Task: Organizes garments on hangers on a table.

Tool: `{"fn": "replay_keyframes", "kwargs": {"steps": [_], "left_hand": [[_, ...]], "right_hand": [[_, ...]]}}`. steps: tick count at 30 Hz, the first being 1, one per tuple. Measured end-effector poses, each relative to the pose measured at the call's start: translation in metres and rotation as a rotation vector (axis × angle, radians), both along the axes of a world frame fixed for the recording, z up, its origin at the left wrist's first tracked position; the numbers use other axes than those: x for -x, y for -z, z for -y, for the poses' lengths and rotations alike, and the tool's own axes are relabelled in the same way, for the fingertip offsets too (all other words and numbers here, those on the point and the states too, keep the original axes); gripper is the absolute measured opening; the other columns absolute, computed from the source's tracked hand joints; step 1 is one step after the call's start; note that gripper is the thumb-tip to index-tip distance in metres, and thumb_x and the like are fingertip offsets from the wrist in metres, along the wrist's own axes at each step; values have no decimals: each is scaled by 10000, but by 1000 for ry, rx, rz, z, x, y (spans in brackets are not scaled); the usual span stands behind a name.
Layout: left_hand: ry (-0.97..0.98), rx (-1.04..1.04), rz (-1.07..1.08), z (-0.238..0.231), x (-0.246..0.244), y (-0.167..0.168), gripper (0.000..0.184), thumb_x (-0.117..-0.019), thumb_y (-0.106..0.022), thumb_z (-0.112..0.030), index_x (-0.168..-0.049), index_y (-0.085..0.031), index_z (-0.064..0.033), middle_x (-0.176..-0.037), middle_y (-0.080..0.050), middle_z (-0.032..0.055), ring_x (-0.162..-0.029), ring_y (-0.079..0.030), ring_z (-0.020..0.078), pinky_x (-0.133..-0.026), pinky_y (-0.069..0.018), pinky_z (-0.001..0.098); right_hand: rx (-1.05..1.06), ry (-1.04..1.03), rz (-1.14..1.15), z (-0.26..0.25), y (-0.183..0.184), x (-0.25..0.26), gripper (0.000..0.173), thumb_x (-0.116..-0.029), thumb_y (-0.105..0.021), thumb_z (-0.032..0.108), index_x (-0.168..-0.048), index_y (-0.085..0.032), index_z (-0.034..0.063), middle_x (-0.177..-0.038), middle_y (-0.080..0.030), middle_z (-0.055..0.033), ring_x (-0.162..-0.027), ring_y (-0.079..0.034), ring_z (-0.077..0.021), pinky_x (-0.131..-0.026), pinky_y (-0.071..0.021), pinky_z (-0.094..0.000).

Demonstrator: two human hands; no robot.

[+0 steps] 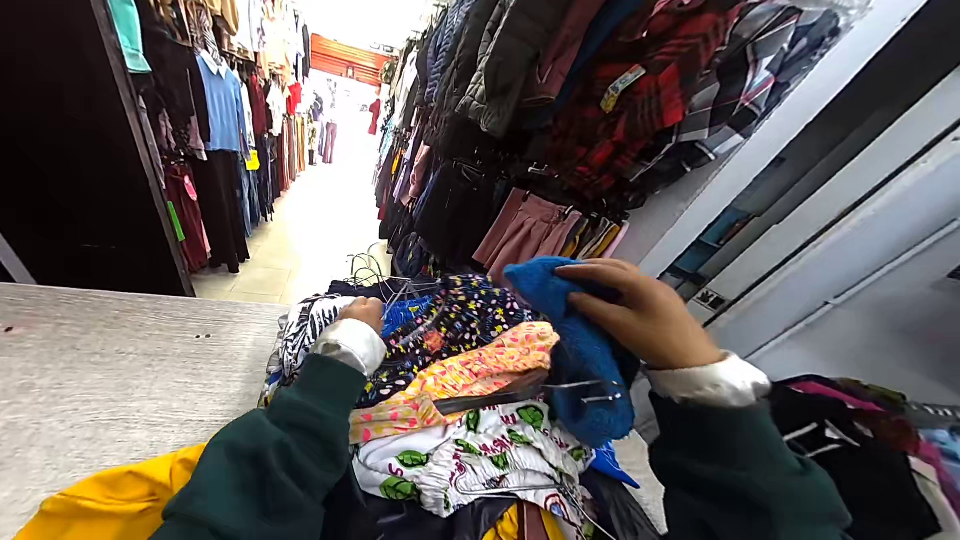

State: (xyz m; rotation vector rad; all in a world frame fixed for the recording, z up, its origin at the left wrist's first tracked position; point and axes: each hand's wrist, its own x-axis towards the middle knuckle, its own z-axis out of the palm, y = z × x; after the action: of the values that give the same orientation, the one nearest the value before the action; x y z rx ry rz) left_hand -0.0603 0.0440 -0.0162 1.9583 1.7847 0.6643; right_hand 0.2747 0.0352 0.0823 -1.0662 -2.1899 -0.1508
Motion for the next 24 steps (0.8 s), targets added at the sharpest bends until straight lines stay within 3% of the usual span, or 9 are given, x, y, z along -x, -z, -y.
{"fn": "replay_keyframes", "kwargs": {"steps": [4, 7, 9, 11, 15, 17, 19, 21, 24], "left_hand": [[-32, 102, -43, -3, 8, 2, 315, -1010, -625, -103, -1252, -617, 98, -1335, -573, 325, -1304, -533, 460, -1103, -409, 588], [51, -184, 56, 28, -5, -12, 286, -964, -678, -80, -1189, -653, 95, -1193, -636, 309, -1133, -630, 444, -1005, -489, 586], [241, -393, 99, 55, -28, -17, 262, -931, -707, -126, -1124, -701, 51, -1059, -707, 234, -990, -703, 363, -905, -567, 533], [425, -274, 86, 74, -56, -11, 317, -942, -725, -209, -1167, -700, 13, -1097, -710, 199, -1037, -696, 334, -937, -562, 529], [516, -12, -11, 73, -73, -6, 249, -1011, -613, -123, -1178, -678, 51, -1147, -675, 257, -1123, -651, 406, -986, -505, 578], [405, 31, -18, 75, -69, -23, 307, -1068, -520, -143, -1278, -638, 46, -1266, -642, 260, -1216, -618, 399, -1050, -471, 562], [314, -97, 20, 75, -67, -21, 321, -1064, -515, -141, -1260, -641, 80, -1252, -652, 285, -1196, -638, 422, -1031, -488, 576], [326, -92, 7, 79, -64, -29, 309, -1072, -517, -152, -1254, -640, 65, -1246, -652, 263, -1182, -641, 387, -1029, -491, 534], [438, -52, -35, 85, -62, -36, 311, -1069, -529, -150, -1276, -641, 52, -1268, -652, 240, -1195, -641, 354, -1045, -486, 498]], "right_hand": [[-39, 132, -193, 38, 17, -42, 354, -942, -640, 164, -1287, -688, 97, -1297, -657, -114, -1181, -633, -241, -987, -525, -493], [-43, 348, -406, 79, 35, -71, 382, -991, -594, 109, -1372, -625, 121, -1339, -641, -89, -1176, -643, -171, -997, -528, -397], [-72, 343, -569, 94, 39, -91, 390, -986, -612, 95, -1376, -606, 105, -1282, -658, -66, -1087, -662, -91, -953, -544, -304], [-114, 278, -641, 101, 34, -102, 420, -940, -662, 130, -1358, -619, 133, -1260, -667, -21, -1055, -660, -56, -929, -560, -275], [-99, 208, -691, 109, 37, -86, 421, -940, -626, 56, -1358, -610, 100, -1248, -673, -30, -1045, -683, -98, -917, -575, -291], [-104, 120, -603, 107, 40, -62, 449, -923, -617, 79, -1371, -596, 93, -1278, -653, -35, -1083, -672, -126, -929, -578, -320], [-103, -49, -379, 97, 45, -33, 395, -923, -651, 181, -1309, -644, 95, -1325, -616, -61, -1175, -623, -188, -962, -566, -394], [-133, -150, -164, 79, 47, -5, 325, -945, -650, 221, -1253, -704, 131, -1343, -621, -48, -1214, -611, -182, -990, -559, -380], [-172, 42, -157, 46, 43, 1, 311, -968, -608, 121, -1261, -697, 67, -1327, -630, -148, -1206, -618, -257, -1004, -523, -448]]}}
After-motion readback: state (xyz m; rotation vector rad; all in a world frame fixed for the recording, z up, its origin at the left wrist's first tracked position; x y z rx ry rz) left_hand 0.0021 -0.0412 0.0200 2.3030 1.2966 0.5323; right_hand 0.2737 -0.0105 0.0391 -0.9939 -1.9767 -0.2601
